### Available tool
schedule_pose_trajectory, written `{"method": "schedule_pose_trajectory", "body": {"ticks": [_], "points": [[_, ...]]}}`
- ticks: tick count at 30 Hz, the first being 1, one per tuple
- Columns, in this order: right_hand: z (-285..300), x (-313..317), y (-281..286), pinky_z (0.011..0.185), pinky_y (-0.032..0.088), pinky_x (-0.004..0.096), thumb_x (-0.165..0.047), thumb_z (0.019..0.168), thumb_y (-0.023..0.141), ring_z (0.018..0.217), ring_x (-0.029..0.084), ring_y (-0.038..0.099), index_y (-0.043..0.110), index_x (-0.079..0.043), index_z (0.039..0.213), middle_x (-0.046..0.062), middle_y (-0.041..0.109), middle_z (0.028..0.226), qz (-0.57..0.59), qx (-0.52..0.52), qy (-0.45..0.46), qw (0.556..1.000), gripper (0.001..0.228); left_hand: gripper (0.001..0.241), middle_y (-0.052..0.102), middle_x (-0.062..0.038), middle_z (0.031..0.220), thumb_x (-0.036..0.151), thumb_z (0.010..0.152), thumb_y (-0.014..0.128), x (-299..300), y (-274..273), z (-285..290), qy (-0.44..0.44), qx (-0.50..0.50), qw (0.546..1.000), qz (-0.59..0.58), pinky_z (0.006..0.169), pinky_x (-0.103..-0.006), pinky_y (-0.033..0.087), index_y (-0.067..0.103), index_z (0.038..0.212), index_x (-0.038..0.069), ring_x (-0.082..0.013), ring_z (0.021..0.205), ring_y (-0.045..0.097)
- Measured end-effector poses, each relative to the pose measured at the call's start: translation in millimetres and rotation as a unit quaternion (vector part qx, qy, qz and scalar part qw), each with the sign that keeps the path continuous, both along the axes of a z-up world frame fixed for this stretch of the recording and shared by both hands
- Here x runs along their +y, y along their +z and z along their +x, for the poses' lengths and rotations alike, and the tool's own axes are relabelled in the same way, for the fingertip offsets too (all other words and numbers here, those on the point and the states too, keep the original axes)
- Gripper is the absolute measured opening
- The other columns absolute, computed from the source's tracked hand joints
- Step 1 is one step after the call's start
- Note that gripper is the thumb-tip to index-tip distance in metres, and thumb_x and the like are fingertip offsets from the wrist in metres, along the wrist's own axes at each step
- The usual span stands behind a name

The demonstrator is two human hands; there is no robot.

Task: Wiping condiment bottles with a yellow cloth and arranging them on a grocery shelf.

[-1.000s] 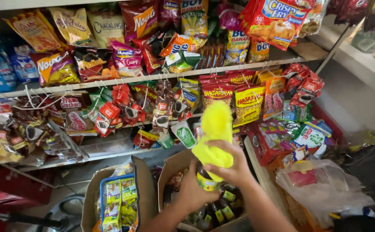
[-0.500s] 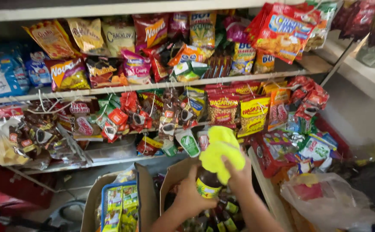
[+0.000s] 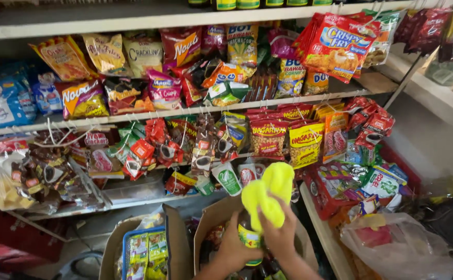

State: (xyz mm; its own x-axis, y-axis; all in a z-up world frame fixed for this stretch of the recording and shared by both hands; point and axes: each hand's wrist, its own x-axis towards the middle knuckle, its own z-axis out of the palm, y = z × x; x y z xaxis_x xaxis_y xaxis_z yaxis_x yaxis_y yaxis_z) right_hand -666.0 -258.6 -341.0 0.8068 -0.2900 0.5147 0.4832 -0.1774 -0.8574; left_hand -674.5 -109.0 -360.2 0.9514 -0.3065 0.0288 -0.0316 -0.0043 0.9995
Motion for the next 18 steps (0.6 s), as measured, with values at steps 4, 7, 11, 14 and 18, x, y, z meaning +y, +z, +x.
{"method": "schedule_pose_trajectory", "body": {"ticks": [4, 7, 11, 14, 18], "points": [[-22, 6, -8, 0.090, 0.055, 0.032, -0.004, 0.082, 0.076, 0.104, 0.019, 0.070, 0.066, 0.003, 0.121, 0.012, 0.073, 0.112, -0.045, 0.042, 0.030, 0.998, 0.041, 0.109, 0.070, -0.009, 0.127, 0.018, 0.050, 0.095, 7, 14, 5, 0.064, -0.050, 0.993, 0.083, 0.101, -0.0362, 0.054, 0.040, 0.145, 0.012, -0.0208, 0.119, 0.068], [-8, -10, -49, 0.094, 0.052, 0.035, -0.001, 0.087, 0.071, 0.105, 0.020, 0.066, 0.065, 0.004, 0.129, 0.014, 0.071, 0.116, 0.192, 0.151, 0.133, 0.961, 0.043, 0.115, 0.070, -0.006, 0.127, 0.019, 0.048, 0.094, 3, 5, 4, 0.075, -0.013, 0.992, 0.098, 0.102, -0.0347, 0.054, 0.038, 0.149, 0.014, -0.0187, 0.119, 0.069], [9, -39, -63, 0.095, 0.054, 0.038, -0.005, 0.086, 0.062, 0.110, 0.028, 0.070, 0.060, 0.008, 0.131, 0.018, 0.071, 0.121, 0.331, 0.123, 0.204, 0.913, 0.046, 0.111, 0.068, -0.009, 0.128, 0.016, 0.051, 0.093, -7, -1, 3, 0.036, 0.009, 0.999, -0.026, 0.104, -0.0364, 0.052, 0.039, 0.149, 0.010, -0.0208, 0.120, 0.067], [15, -62, -92, 0.092, 0.052, 0.047, -0.019, 0.094, 0.053, 0.106, 0.035, 0.067, 0.056, 0.003, 0.136, 0.021, 0.069, 0.121, 0.502, 0.275, 0.118, 0.811, 0.048, 0.106, 0.064, -0.011, 0.132, 0.014, 0.057, 0.091, -10, 2, 2, -0.024, -0.006, 0.992, -0.127, 0.107, -0.0380, 0.049, 0.037, 0.147, 0.005, -0.0221, 0.123, 0.063], [3, -47, -125, 0.100, 0.054, 0.042, -0.029, 0.088, 0.058, 0.118, 0.030, 0.067, 0.053, -0.004, 0.139, 0.017, 0.070, 0.132, 0.326, 0.239, 0.257, 0.878, 0.056, 0.099, 0.064, -0.013, 0.132, 0.019, 0.064, 0.093, -16, 10, 7, -0.001, -0.123, 0.988, -0.095, 0.109, -0.0397, 0.048, 0.040, 0.145, 0.003, -0.0226, 0.124, 0.064]]}}
